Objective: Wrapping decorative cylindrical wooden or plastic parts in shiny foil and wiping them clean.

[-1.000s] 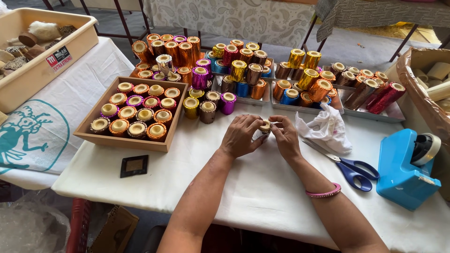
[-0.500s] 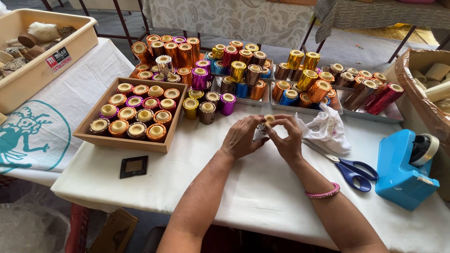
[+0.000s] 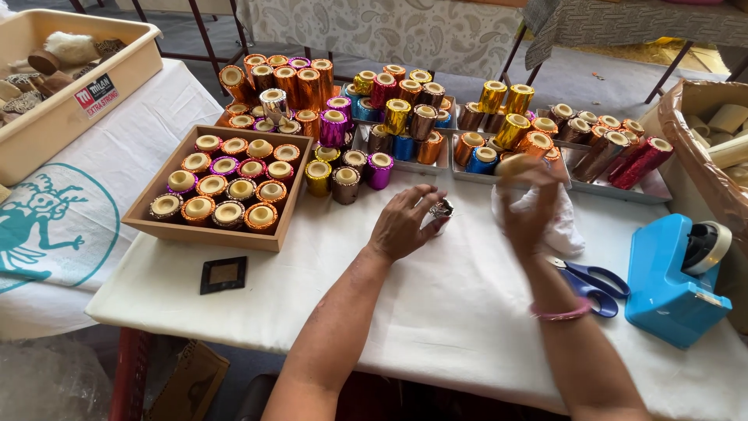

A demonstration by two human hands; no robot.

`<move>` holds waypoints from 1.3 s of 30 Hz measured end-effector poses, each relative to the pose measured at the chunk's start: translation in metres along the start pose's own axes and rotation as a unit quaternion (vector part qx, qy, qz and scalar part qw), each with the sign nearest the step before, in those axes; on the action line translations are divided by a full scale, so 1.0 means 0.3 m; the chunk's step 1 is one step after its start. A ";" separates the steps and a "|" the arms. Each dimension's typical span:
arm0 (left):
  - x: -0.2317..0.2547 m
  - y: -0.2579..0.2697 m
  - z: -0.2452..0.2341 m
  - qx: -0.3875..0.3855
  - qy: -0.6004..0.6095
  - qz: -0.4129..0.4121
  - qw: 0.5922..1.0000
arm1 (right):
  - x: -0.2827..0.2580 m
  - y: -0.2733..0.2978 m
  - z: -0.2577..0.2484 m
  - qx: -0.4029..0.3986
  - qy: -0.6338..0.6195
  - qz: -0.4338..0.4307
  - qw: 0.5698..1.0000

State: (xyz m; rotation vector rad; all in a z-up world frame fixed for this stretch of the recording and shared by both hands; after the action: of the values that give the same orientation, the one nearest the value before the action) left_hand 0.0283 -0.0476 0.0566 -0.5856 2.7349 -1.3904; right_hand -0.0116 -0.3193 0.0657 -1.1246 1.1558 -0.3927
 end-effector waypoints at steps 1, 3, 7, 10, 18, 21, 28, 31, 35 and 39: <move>-0.002 -0.006 -0.008 0.011 0.007 -0.008 1.000 | 0.070 -0.101 -0.125 0.047 0.047 -0.033 0.997; -0.003 -0.007 -0.014 0.022 0.015 -0.017 1.000 | 0.222 -0.181 -0.375 0.137 0.139 -0.102 0.975; -0.038 -0.005 -0.020 0.051 0.024 -0.059 0.997 | 0.246 -0.271 -0.433 0.200 0.244 -0.176 0.932; -0.094 -0.004 0.036 0.034 0.070 -0.128 0.989 | 0.220 -0.345 -0.454 0.152 0.293 -0.189 0.925; -0.172 0.050 0.077 0.060 0.204 -0.216 0.953 | -0.247 0.016 0.192 -0.461 0.078 0.074 0.881; -0.123 0.025 0.022 0.058 0.226 -0.157 0.960 | -0.279 0.127 0.301 -0.496 0.043 0.027 0.867; -0.151 0.036 0.103 -0.038 0.202 -0.202 0.958 | -0.207 0.169 0.289 -0.403 -0.011 0.034 0.915; -0.124 0.016 0.038 -0.015 0.172 -0.196 0.965 | -0.163 0.156 0.230 -0.302 -0.102 0.089 0.944; -0.111 0.025 0.016 -0.034 0.114 -0.179 0.977 | -0.090 0.199 0.234 -0.287 -0.236 0.237 0.898; -0.098 0.007 -0.016 -0.028 0.071 -0.150 0.986 | -0.082 0.213 0.255 -0.330 -0.175 0.234 0.898</move>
State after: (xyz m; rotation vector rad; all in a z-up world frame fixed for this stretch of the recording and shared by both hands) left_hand 0.0540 -0.0327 0.0534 -0.9732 2.8989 -1.4677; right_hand 0.0269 -0.2348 0.0219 -1.3651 1.2142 0.6063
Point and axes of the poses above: each hand's wrist, its own y-axis away from the middle knuckle, its own z-axis out of the palm, x = y × z, the point moved 8 cm from there along -y, towards the middle knuckle, and after that the axes turned 5 degrees about z, right-handed, at the moved point
